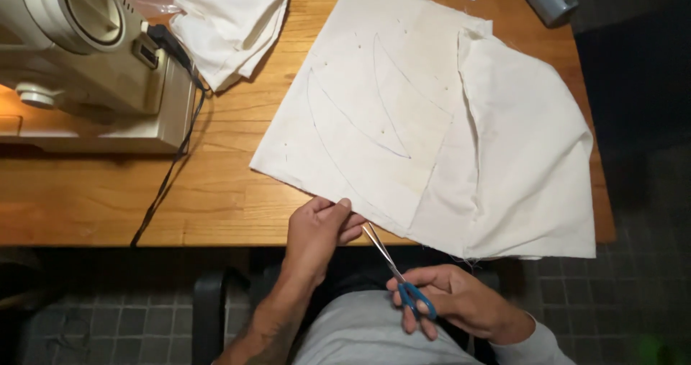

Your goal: Tracing a pattern onto fabric with a pen, pinning the layers together, and cutting the shape out with scissors

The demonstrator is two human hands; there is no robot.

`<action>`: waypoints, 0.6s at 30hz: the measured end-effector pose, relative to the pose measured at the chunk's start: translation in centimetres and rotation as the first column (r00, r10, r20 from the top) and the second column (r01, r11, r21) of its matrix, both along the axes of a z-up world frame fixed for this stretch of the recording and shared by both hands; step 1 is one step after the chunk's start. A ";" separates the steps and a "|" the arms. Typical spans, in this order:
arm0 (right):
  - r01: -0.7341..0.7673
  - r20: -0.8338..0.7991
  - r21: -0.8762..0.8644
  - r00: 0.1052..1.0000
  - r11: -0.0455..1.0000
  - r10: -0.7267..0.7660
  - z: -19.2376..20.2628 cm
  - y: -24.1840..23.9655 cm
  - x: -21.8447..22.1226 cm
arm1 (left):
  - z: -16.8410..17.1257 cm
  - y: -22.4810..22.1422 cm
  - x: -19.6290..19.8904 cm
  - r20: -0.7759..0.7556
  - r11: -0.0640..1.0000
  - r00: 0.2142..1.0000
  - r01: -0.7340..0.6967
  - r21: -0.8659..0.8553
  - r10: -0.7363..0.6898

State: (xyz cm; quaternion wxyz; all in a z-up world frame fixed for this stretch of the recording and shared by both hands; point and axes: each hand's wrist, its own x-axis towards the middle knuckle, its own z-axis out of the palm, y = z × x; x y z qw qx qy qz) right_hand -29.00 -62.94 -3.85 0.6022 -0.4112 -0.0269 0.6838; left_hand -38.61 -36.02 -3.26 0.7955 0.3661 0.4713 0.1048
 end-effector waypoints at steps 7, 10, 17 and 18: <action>-0.052 0.055 -0.058 0.997 0.997 0.055 1.9 2.1 1.8 | 2.4 -0.3 0.3 -0.163 0.970 0.986 0.064 0.233 -0.026; -0.066 0.082 -0.070 0.994 0.995 0.071 2.8 2.5 2.2 | 3.2 -0.1 0.5 -0.241 0.961 0.969 0.110 0.252 -0.048; -0.118 0.103 -0.210 0.984 0.970 0.142 5.1 3.4 3.6 | 3.5 0.1 0.5 -0.250 0.967 0.965 0.134 0.216 -0.077; -0.115 0.090 -0.244 0.986 0.963 0.140 5.0 3.7 3.7 | 3.4 0.1 0.4 -0.233 0.961 0.965 0.169 0.220 -0.117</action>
